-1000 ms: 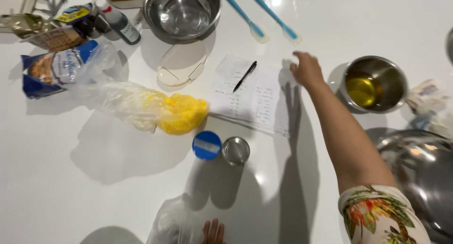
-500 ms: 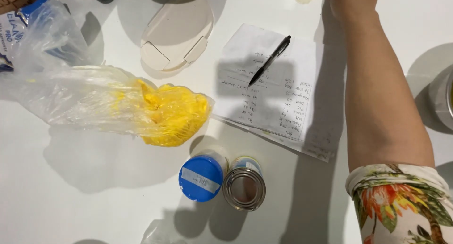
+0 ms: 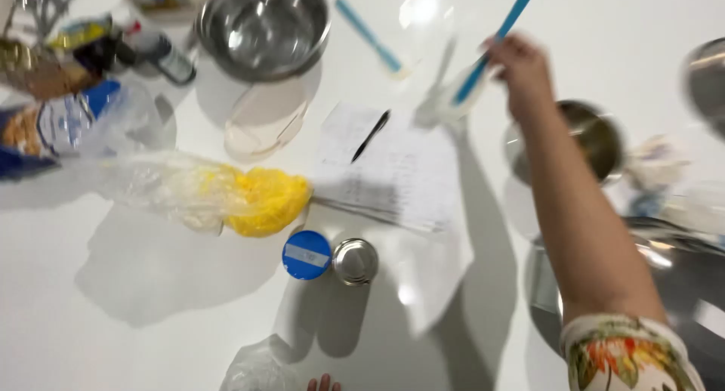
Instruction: The recorder retrieves ingredients from a refrigerator, prepares a stand mixer, and transfers dough between bowls.
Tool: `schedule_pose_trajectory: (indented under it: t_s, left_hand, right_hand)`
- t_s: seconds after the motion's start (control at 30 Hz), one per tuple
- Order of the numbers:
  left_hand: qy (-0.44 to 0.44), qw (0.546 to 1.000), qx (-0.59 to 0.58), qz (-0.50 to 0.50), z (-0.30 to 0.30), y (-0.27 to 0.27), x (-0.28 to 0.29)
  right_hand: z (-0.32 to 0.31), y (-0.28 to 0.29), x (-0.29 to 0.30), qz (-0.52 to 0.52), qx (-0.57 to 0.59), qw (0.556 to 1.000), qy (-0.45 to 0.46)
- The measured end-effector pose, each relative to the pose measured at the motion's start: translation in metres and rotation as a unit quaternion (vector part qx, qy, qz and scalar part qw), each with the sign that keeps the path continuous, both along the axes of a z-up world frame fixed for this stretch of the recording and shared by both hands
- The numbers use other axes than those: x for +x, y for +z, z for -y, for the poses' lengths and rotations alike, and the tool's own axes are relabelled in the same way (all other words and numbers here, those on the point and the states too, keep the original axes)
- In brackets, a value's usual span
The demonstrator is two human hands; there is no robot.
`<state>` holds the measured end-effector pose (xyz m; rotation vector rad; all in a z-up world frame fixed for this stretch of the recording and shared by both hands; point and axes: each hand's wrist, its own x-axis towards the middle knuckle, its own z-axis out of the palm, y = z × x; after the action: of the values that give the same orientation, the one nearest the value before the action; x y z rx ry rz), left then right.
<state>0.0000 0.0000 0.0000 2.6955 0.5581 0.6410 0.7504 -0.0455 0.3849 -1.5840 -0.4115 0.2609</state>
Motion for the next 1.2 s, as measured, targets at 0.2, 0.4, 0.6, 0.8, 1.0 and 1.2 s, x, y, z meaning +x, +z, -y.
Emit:
schedule_pose_trajectory:
  t_s: [0.2,0.4,0.6,0.8,1.0,1.2]
  left_hand:
    - [-0.051,0.995,-0.014,0.081,-0.008,0.041,0.034]
    - [-0.083,0.996,0.033,0.03,-0.002,0.211,0.05]
    - [-0.107,0.928,-0.322,-0.151,0.052,0.282,0.079]
    - [-0.358,0.833,-0.384,-0.176,0.17,0.249,0.061]
    - [-0.21,0.628,-0.664,-0.347,0.22,0.279,0.052]
    - [-0.149,0.581,-0.748,-0.284,0.24,0.313,0.06]
  right_hand:
    - [0.152,0.117,-0.244,-0.014,-0.268,0.962,0.051]
    - [0.312,0.184,-0.456,-0.213,-0.043,0.973,0.08]
    - [0.418,0.095,-0.602,-0.2,-0.115,0.972,-0.032]
    - [0.437,0.086,-0.667,-0.089,-0.462,0.88,-0.069]
    - [0.41,0.09,-0.67,-0.006,-0.678,0.735,-0.021]
    - [0.424,0.034,-0.643,0.112,-0.672,0.732,-0.002]
